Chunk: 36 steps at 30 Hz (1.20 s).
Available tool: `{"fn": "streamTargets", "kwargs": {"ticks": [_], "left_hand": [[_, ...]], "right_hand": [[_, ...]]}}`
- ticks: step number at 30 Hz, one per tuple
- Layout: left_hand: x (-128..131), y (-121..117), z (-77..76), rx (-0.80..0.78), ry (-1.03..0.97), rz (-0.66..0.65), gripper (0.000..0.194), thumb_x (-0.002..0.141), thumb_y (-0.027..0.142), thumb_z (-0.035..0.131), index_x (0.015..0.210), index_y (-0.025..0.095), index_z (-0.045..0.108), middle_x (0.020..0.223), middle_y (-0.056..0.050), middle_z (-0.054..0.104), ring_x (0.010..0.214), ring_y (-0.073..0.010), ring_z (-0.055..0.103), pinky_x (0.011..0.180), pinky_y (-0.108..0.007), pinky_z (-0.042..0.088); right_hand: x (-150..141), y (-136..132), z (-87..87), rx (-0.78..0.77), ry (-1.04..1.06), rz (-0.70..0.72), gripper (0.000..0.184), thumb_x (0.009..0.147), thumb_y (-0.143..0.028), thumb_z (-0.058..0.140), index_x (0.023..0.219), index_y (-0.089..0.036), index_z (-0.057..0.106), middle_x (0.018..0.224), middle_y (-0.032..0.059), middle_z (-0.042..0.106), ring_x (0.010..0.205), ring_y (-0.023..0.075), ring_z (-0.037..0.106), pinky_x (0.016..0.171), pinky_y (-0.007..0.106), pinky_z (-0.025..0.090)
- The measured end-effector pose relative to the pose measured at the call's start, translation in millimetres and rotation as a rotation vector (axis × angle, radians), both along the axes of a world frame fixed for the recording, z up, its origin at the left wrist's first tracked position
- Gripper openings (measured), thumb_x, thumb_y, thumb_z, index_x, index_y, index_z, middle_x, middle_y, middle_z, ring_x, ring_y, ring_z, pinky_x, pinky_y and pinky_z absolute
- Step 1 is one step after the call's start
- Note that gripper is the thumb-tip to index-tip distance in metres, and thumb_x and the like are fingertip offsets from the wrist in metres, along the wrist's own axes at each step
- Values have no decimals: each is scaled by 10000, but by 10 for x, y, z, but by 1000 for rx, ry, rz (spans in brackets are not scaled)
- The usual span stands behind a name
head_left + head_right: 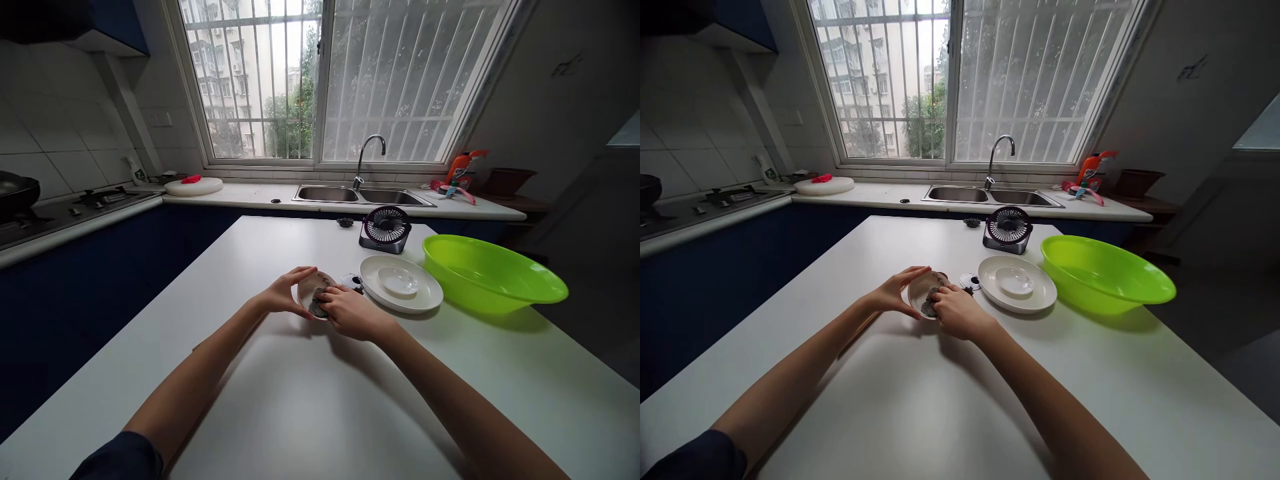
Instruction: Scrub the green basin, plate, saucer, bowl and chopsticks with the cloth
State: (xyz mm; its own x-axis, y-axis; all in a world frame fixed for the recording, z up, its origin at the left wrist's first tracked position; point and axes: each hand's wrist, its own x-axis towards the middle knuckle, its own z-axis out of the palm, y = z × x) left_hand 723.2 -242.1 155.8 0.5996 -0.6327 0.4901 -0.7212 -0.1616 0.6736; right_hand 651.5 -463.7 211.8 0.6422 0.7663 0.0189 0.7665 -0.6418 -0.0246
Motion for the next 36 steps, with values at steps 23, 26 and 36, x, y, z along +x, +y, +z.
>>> {"fn": "streamTargets", "kwargs": {"ticks": [23, 26, 36], "left_hand": [[-86, -32, 96, -94, 346, -113, 1266, 487, 289, 957, 1550, 324, 270, 1509, -120, 475, 1396, -338, 435, 1185, -489, 324], [-81, -32, 83, -98, 359, -120, 1268, 491, 282, 956, 1551, 327, 263, 1518, -125, 462, 1396, -336, 437, 1180, -485, 336], [-79, -60, 78, -99, 284, -176, 1247, 536, 267, 941, 1556, 349, 227, 1525, -134, 453, 1402, -315, 436, 1190, -490, 320]], "right_hand": [[245, -99, -325, 104, -485, 83, 247, 894, -58, 581, 1105, -104, 702, 1133, 157, 641, 1086, 297, 590, 901, 441, 530], [290, -126, -370, 174, -514, 113, 281, 897, -49, 567, 1146, -117, 679, 1124, 152, 654, 1053, 291, 603, 872, 460, 545], [341, -88, -495, 406, -520, 40, 218, 921, -97, 562, 1103, -141, 672, 1115, 163, 679, 1008, 267, 647, 865, 427, 569]]}}
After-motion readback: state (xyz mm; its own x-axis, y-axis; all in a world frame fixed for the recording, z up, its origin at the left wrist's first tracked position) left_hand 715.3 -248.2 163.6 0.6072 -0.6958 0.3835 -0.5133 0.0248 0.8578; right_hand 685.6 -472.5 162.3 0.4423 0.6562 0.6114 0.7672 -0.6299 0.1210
